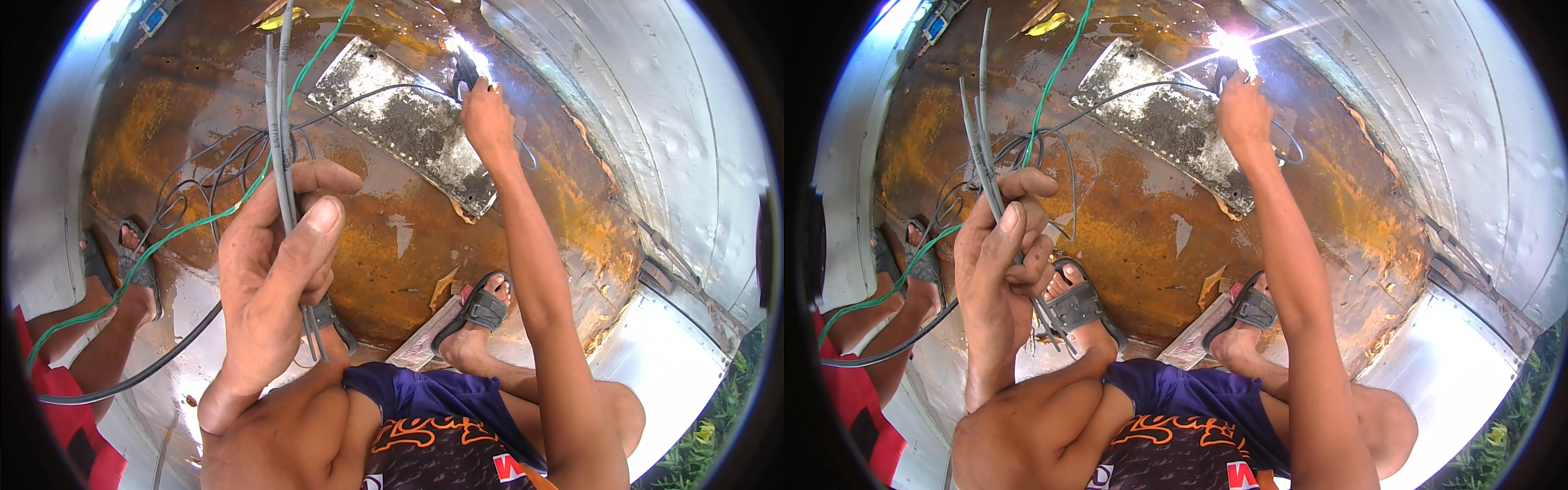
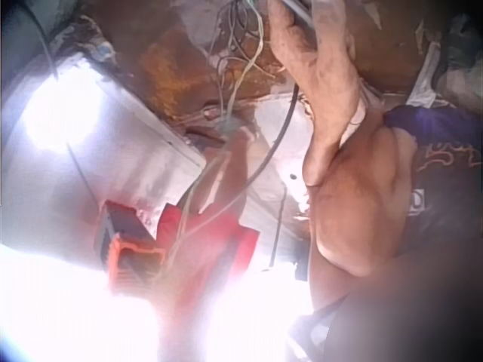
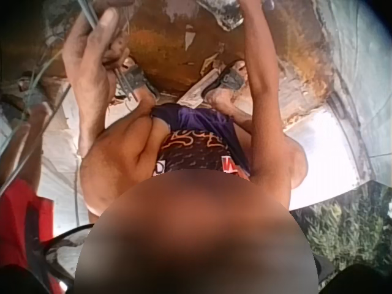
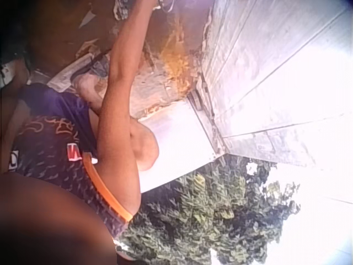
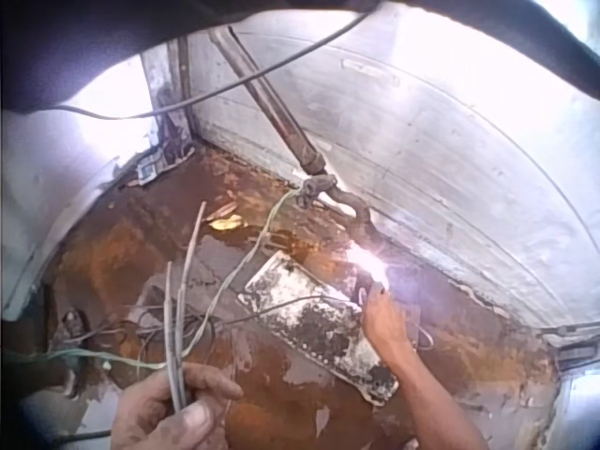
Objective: The person sits in the bed of a truck and uses a welding machine to weld a metal patch onto the rusty floor. They adjust the welding rod and torch, then apply welds to the seam of the patch.
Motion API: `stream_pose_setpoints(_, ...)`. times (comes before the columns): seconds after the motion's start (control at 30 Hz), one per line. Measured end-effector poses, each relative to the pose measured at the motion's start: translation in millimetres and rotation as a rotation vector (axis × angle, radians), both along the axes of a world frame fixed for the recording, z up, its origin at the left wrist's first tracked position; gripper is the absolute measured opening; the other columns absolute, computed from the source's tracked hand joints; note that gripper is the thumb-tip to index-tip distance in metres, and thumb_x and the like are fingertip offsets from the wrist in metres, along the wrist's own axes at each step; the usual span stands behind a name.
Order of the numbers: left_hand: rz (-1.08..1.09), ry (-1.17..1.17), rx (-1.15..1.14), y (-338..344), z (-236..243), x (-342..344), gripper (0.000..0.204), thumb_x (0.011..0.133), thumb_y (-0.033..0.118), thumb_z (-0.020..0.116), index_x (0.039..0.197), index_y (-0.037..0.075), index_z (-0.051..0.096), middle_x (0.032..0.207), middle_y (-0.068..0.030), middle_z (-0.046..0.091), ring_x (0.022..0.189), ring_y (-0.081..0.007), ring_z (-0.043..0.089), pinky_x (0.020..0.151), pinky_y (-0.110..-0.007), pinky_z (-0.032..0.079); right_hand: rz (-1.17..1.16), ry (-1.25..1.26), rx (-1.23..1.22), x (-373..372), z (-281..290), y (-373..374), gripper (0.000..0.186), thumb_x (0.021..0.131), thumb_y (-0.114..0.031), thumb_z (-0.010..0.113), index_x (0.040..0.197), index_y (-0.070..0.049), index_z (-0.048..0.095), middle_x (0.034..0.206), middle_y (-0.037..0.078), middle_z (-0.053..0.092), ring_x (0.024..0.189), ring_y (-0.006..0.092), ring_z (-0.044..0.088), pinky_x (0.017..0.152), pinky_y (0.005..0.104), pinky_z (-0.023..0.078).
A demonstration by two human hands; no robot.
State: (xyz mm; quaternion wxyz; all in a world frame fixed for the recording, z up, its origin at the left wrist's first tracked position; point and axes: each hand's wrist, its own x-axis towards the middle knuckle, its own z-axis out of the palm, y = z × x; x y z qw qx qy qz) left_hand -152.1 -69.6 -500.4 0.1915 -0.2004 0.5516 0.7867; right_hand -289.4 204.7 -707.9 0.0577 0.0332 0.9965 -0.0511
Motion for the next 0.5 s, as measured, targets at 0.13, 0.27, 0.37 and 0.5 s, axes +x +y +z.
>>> stream_pose_setpoints(0.13,0.020,-0.011,0.000,-1,0,0,0.032,0.098,0.023,0.058,0.119,-0.002,0.057,0.066,0.0093,0.037,0.053,0.0011,0.028,0.047,-0.020,0.021,0.109,0.099,-0.141,22,13,-34,0.037,0.090,-0.006,0.054,0.122,0.011,0.045,0.103,0.030,0.055,0.083,0.0481,0.066,0.067,0.0550,0.055)
stream_pose_setpoints(0.27,0.016,-0.002,0.021,-1,0,1,0.033,0.098,0.023,0.059,0.120,-0.002,0.057,0.067,0.0090,0.038,0.053,0.0010,0.028,0.048,-0.020,0.022,0.095,0.116,-0.175,19,13,-51,0.039,0.089,-0.005,0.055,0.123,0.011,0.044,0.105,0.030,0.054,0.083,0.0481,0.066,0.065,0.0545,0.055)
stream_pose_setpoints(0.37,0.020,0.002,0.036,-2,-1,2,0.033,0.098,0.023,0.059,0.120,-0.002,0.058,0.069,0.0086,0.039,0.054,0.0009,0.029,0.048,-0.019,0.022,0.081,0.078,-0.152,13,14,-53,0.045,0.087,-0.004,0.057,0.127,0.010,0.041,0.106,0.031,0.054,0.083,0.0482,0.067,0.066,0.0545,0.055)
stream_pose_setpoints(0.5,0.020,0.016,0.045,-3,-1,1,0.032,0.098,0.023,0.060,0.119,-0.002,0.058,0.071,0.0081,0.041,0.054,0.0012,0.030,0.048,-0.019,0.023,0.042,0.121,-0.100,8,1,-48,0.049,0.090,-0.009,0.057,0.134,0.002,0.038,0.107,0.032,0.054,0.080,0.0515,0.064,0.067,0.0580,0.053)
